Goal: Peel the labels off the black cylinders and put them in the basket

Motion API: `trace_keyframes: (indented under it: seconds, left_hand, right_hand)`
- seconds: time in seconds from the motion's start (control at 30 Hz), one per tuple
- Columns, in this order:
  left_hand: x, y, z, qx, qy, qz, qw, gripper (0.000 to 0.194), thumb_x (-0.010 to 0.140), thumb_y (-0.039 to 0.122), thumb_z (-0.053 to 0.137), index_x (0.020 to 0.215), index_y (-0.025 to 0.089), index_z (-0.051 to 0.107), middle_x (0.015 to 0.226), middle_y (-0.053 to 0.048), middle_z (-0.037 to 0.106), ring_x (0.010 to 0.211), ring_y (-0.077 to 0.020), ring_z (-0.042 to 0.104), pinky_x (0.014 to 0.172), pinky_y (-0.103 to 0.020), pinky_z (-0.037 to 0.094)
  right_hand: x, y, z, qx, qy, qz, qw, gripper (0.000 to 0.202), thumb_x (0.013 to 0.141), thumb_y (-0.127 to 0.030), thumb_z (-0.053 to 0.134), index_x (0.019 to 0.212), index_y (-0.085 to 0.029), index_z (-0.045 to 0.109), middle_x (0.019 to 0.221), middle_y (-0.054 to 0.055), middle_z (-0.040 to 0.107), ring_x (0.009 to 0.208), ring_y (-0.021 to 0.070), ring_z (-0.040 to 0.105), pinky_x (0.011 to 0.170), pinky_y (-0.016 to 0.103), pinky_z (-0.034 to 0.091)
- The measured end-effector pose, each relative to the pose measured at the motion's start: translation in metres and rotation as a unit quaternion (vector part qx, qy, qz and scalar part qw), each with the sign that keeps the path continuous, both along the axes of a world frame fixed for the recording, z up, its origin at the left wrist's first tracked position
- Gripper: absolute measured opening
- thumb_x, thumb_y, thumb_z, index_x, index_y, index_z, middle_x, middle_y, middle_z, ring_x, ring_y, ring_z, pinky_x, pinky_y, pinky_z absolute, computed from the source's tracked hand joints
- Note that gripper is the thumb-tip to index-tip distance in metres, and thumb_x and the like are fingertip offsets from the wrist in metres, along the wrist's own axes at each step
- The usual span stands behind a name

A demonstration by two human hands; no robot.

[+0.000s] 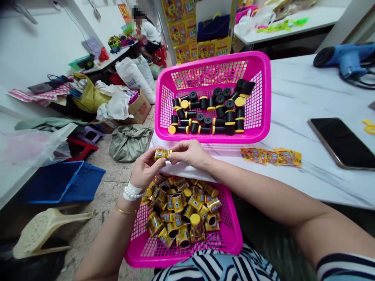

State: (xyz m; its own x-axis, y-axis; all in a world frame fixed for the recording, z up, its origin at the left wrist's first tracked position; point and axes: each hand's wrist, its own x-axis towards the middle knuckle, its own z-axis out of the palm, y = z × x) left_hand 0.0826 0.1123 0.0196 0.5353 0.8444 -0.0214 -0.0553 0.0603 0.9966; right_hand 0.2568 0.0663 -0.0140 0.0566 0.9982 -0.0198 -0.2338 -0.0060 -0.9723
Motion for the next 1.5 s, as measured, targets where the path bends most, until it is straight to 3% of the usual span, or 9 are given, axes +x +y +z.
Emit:
trace_keyframes:
  seconds: [0.27, 0.43, 0.63, 0.8, 0.93, 1.03, 1.17, 1.3, 1.5]
  left_hand:
    - [-0.012, 0.009, -0.01, -0.044, 0.005, -0.015, 0.999, 0.035, 0.074, 0.042, 0.08, 0.097, 0.016, 0.072, 0.061, 0.0, 0.061, 0.05, -0.0084, 0.048, 0.048, -0.019, 0.038]
    - [-0.011, 0.003, 0.001, 0.027, 0.056, -0.01, 0.998, 0.027, 0.071, 0.02, 0.082, 0.097, 0.017, 0.077, 0.085, -0.006, 0.071, 0.067, -0.0126, 0.058, 0.063, -0.021, 0.046]
    - [-0.011, 0.003, 0.004, 0.069, 0.051, -0.006, 0.996, 0.021, 0.068, 0.012, 0.082, 0.088, 0.018, 0.079, 0.094, -0.01, 0.073, 0.09, -0.0197, 0.065, 0.082, -0.024, 0.05]
    - [-0.012, 0.0, -0.018, 0.073, 0.072, 0.021, 0.994, 0.021, 0.081, 0.038, 0.074, 0.089, 0.018, 0.072, 0.063, -0.001, 0.066, 0.046, -0.0099, 0.053, 0.046, -0.02, 0.04]
    - [-0.011, -0.004, -0.021, 0.016, 0.088, 0.016, 0.996, 0.04, 0.08, 0.056, 0.07, 0.071, 0.018, 0.06, 0.048, 0.002, 0.059, 0.03, -0.006, 0.04, 0.033, -0.018, 0.025]
    - [-0.012, -0.005, -0.014, -0.017, 0.121, -0.002, 0.992, 0.047, 0.078, 0.061, 0.068, 0.064, 0.018, 0.057, 0.044, 0.001, 0.057, 0.026, -0.0056, 0.038, 0.029, -0.018, 0.02]
    - [-0.017, -0.007, -0.01, -0.1, 0.094, -0.047, 0.989, 0.05, 0.079, 0.066, 0.063, 0.073, 0.016, 0.061, 0.049, -0.002, 0.062, 0.027, -0.008, 0.044, 0.029, -0.018, 0.024]
    - [-0.025, -0.008, -0.015, -0.102, 0.03, -0.043, 0.993, 0.043, 0.076, 0.052, 0.075, 0.096, 0.016, 0.064, 0.052, 0.001, 0.06, 0.037, -0.0087, 0.05, 0.037, -0.017, 0.035]
    - [-0.024, -0.008, -0.029, -0.105, -0.009, 0.016, 0.994, 0.034, 0.076, 0.044, 0.078, 0.084, 0.013, 0.065, 0.058, 0.002, 0.061, 0.042, -0.0055, 0.048, 0.041, -0.017, 0.035]
  right_hand:
    - [-0.007, -0.005, -0.001, 0.161, -0.115, -0.066, 0.978, 0.022, 0.068, -0.027, 0.083, 0.087, -0.017, 0.076, 0.084, 0.003, 0.074, 0.071, 0.0141, 0.069, 0.069, 0.029, 0.06]
    - [-0.007, -0.005, 0.002, 0.013, 0.026, -0.008, 1.0, 0.028, 0.062, -0.033, 0.089, 0.08, -0.015, 0.077, 0.071, 0.004, 0.075, 0.062, 0.0155, 0.069, 0.063, 0.031, 0.06]
    - [-0.008, -0.003, 0.001, -0.069, 0.16, 0.041, 0.984, 0.037, 0.052, -0.035, 0.095, 0.075, -0.014, 0.075, 0.07, 0.005, 0.074, 0.061, 0.0154, 0.07, 0.067, 0.034, 0.062]
    - [-0.009, -0.005, -0.005, 0.059, -0.041, -0.009, 0.997, 0.031, 0.069, -0.039, 0.085, 0.087, -0.015, 0.075, 0.077, 0.005, 0.073, 0.068, 0.0164, 0.069, 0.066, 0.031, 0.059]
    - [-0.009, -0.013, -0.005, 0.241, -0.268, -0.072, 0.93, 0.018, 0.08, -0.03, 0.075, 0.094, -0.019, 0.074, 0.085, 0.006, 0.072, 0.075, 0.0177, 0.067, 0.07, 0.031, 0.055]
    - [-0.01, -0.017, -0.005, 0.291, -0.313, -0.057, 0.902, 0.016, 0.082, -0.028, 0.074, 0.095, -0.019, 0.073, 0.088, 0.007, 0.072, 0.079, 0.0188, 0.068, 0.071, 0.032, 0.057]
    - [-0.011, -0.016, -0.008, 0.254, -0.298, -0.011, 0.92, 0.022, 0.083, -0.026, 0.072, 0.103, -0.018, 0.072, 0.09, 0.006, 0.071, 0.077, 0.0173, 0.068, 0.069, 0.03, 0.058]
    - [-0.009, -0.011, -0.012, 0.179, -0.239, 0.004, 0.954, 0.028, 0.081, -0.029, 0.075, 0.106, -0.017, 0.071, 0.095, 0.007, 0.073, 0.081, 0.0176, 0.07, 0.074, 0.032, 0.059]
    - [-0.007, -0.007, -0.008, 0.008, -0.077, 0.038, 0.996, 0.036, 0.07, -0.036, 0.084, 0.097, -0.015, 0.071, 0.091, 0.006, 0.074, 0.075, 0.0174, 0.071, 0.073, 0.034, 0.06]
